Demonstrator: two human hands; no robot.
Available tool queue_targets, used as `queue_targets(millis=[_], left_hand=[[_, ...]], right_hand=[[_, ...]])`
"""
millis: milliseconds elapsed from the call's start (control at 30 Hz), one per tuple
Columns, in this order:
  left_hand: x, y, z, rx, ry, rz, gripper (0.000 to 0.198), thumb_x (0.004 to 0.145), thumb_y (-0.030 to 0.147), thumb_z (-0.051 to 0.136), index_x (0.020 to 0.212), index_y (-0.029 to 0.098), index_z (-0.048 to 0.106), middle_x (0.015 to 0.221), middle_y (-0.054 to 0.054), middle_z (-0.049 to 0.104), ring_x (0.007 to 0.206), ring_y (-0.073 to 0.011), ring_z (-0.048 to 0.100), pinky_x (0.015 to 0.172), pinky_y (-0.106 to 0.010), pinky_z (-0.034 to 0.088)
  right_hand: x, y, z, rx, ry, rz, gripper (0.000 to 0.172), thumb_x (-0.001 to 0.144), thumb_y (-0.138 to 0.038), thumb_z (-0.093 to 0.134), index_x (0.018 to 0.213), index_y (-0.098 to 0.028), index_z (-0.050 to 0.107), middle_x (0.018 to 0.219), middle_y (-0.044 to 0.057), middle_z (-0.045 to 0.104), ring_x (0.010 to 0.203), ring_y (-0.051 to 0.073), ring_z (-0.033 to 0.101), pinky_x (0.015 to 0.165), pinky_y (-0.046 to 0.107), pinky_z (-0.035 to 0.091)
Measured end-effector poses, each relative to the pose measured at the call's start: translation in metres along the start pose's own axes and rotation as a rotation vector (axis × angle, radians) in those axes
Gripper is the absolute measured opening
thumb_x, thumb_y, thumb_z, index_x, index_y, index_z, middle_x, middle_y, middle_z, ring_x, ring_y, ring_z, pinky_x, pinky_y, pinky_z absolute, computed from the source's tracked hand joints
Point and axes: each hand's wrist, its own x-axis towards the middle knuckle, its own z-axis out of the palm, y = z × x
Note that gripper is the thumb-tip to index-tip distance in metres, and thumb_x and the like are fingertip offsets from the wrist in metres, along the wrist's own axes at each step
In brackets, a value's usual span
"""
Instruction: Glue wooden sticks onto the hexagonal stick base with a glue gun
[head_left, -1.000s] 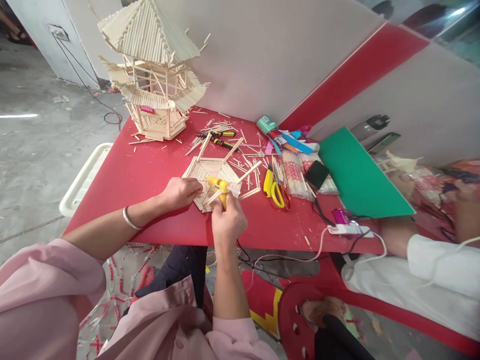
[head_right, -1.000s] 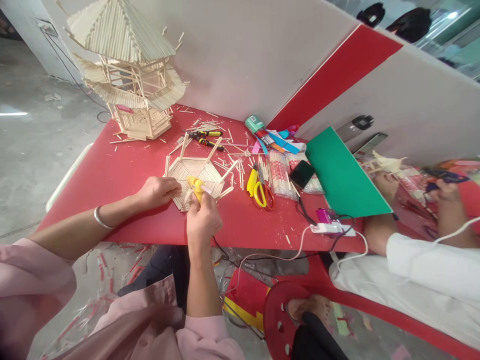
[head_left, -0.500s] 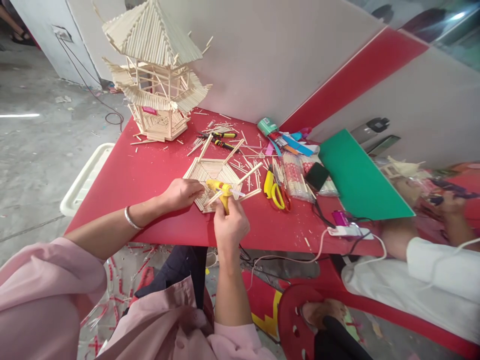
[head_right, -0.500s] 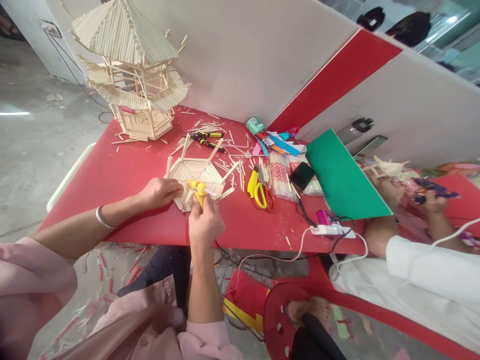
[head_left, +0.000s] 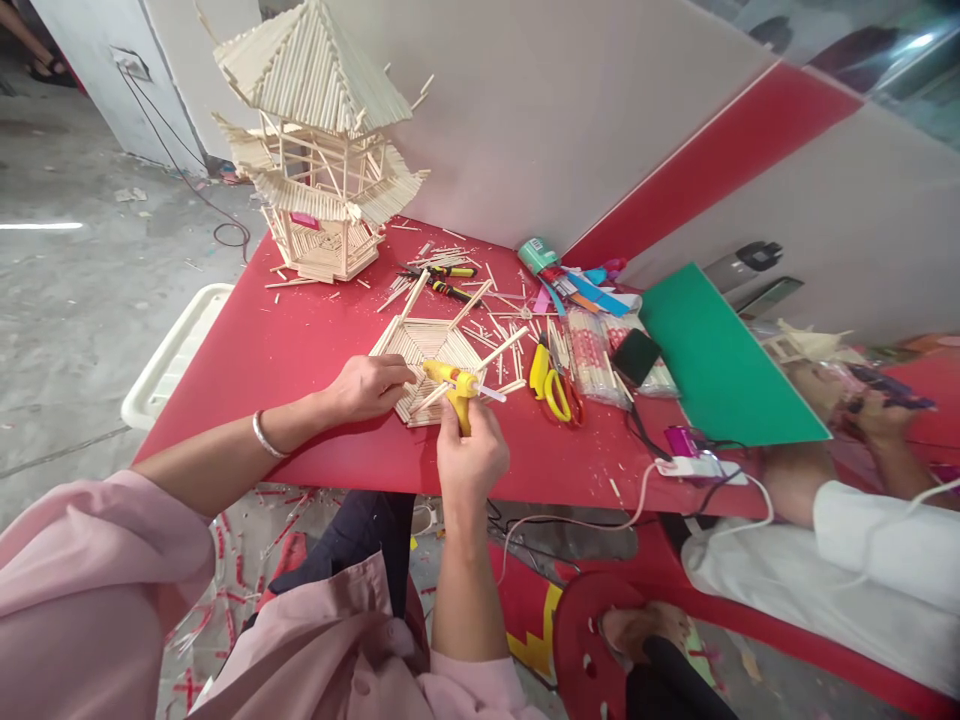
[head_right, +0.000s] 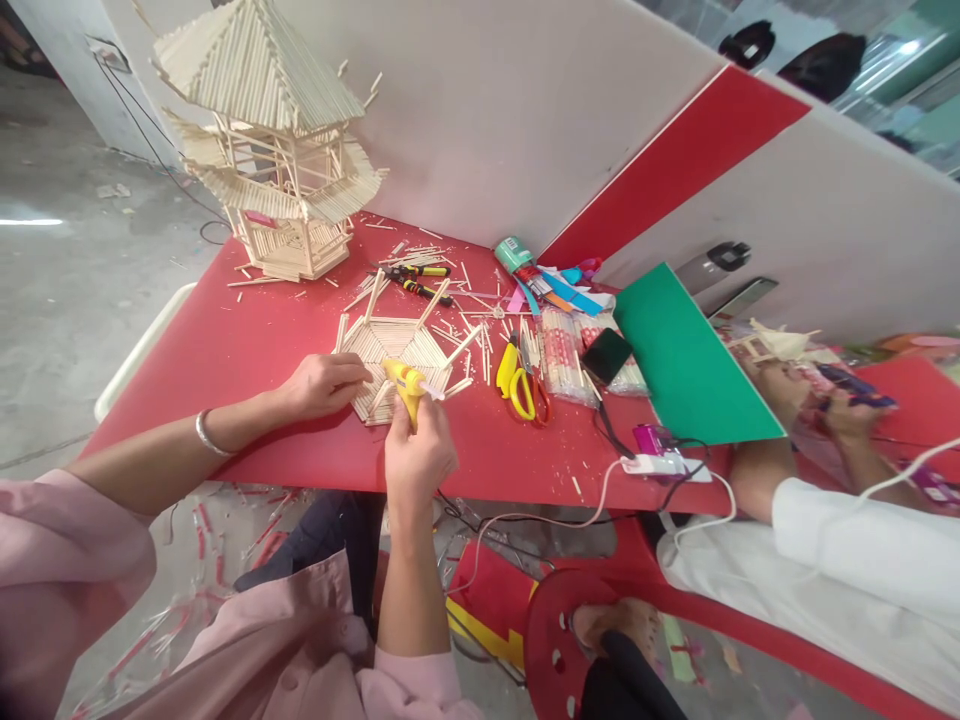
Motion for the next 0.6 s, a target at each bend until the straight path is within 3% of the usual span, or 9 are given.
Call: queue_targets(millis=[100, 167, 333, 600], left_hand=[[0.001, 0.006, -0.008, -0.003, -0.006, -0.009, 0.026, 0.083, 0.013, 0.041, 0.066, 0.018, 0.061, 0.07, -0.005, 0.063, 0.062, -0.0144, 0.056, 0.057, -0.027, 0.04], [0.001, 0.008, -0.01, -0.039, -0.009, -0.012, 0.021, 0.077, 0.013, 0.043, 0.062, 0.019, 0.057, 0.064, -0.004, 0.059, 0.057, -0.0138, 0.051, 0.056, -0.027, 0.039], [0.001, 0.01, -0.006, -0.072, -0.011, -0.003, 0.016, 0.075, 0.016, 0.049, 0.068, 0.018, 0.064, 0.062, -0.002, 0.062, 0.057, -0.0131, 0.053, 0.055, -0.025, 0.039], [0.001, 0.003, 0.001, -0.046, -0.058, -0.033, 0.023, 0.089, 0.022, 0.051, 0.079, 0.018, 0.072, 0.068, -0.003, 0.07, 0.062, -0.0142, 0.064, 0.059, -0.024, 0.044]], right_hand=[[0.0, 0.002, -0.002, -0.008, 0.01, 0.019, 0.045, 0.098, -0.05, 0.053, 0.113, -0.015, 0.075, 0.091, 0.013, 0.074, 0.084, 0.022, 0.069, 0.073, 0.029, 0.047], [-0.001, 0.003, -0.001, -0.016, 0.006, 0.021, 0.045, 0.097, -0.051, 0.054, 0.114, -0.015, 0.075, 0.092, 0.013, 0.075, 0.084, 0.023, 0.069, 0.073, 0.029, 0.047], [0.008, -0.002, 0.006, 0.055, 0.022, -0.011, 0.043, 0.099, -0.044, 0.051, 0.111, -0.01, 0.074, 0.092, 0.015, 0.074, 0.087, 0.024, 0.068, 0.078, 0.031, 0.049], [0.031, -0.012, 0.02, 0.03, -0.055, -0.029, 0.036, 0.096, -0.032, 0.053, 0.12, -0.012, 0.071, 0.092, 0.013, 0.073, 0.088, 0.024, 0.065, 0.08, 0.035, 0.05]])
